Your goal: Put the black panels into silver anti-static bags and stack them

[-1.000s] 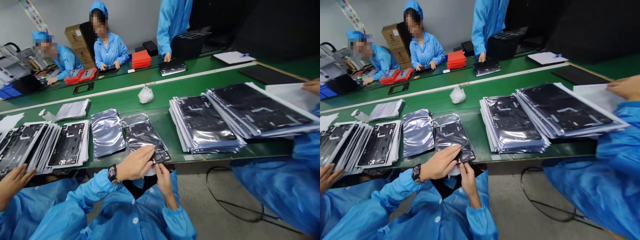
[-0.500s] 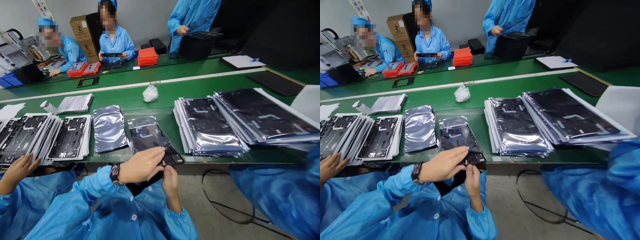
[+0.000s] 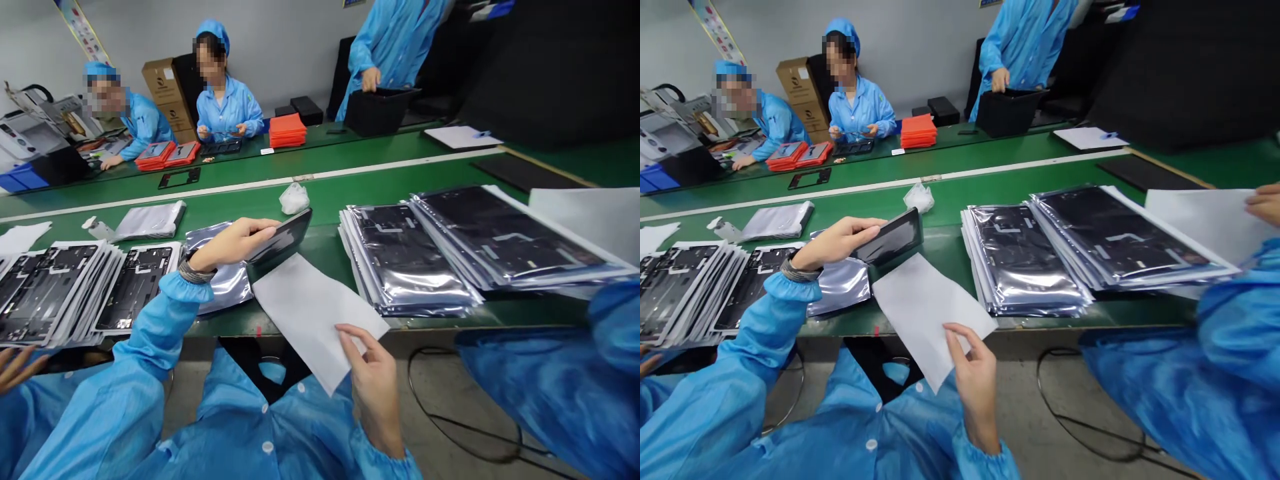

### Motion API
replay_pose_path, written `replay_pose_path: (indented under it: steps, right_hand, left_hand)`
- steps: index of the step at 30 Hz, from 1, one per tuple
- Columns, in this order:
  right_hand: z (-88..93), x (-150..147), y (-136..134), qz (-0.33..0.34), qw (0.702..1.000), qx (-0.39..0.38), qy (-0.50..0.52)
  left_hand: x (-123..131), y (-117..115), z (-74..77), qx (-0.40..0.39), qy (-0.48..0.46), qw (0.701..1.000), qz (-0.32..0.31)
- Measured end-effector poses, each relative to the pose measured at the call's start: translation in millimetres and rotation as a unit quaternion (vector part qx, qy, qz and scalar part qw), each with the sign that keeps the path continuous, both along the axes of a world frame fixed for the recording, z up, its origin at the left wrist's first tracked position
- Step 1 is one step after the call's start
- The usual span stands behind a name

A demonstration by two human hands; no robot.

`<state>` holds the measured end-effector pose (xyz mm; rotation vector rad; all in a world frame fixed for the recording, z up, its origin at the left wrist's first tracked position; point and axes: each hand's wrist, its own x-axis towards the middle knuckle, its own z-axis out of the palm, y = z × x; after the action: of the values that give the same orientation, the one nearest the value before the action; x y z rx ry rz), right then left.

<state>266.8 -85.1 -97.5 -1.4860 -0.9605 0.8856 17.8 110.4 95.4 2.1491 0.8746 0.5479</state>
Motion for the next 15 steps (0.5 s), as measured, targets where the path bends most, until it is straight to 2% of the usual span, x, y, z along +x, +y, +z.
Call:
replay_pose_path:
  steps: [3, 7, 11, 15]
  right_hand:
    - [5.0, -19.7, 13.5, 0.019, 0.998, 0.032, 0.042]
    - [11.1, -38.1, 31.9, 0.069, 0.99, 0.057, 0.11]
    - [0.4, -39.8, 39.4, 0.016, 0.99, 0.058, 0.125]
    - [-16.6, -41.2, 32.9, -0.019, 0.988, 0.054, 0.14]
  left_hand:
    - [16.4, -14.5, -13.5, 0.035, -0.004, 0.999, -0.004]
    - [46.8, -57.5, -44.3, 0.107, 0.013, 0.994, -0.007]
    - [68.5, -104.3, -81.0, 0.142, 0.041, 0.989, -0.012]
    - [79.7, -130.6, -113.9, 0.191, 0.044, 0.981, 0.01]
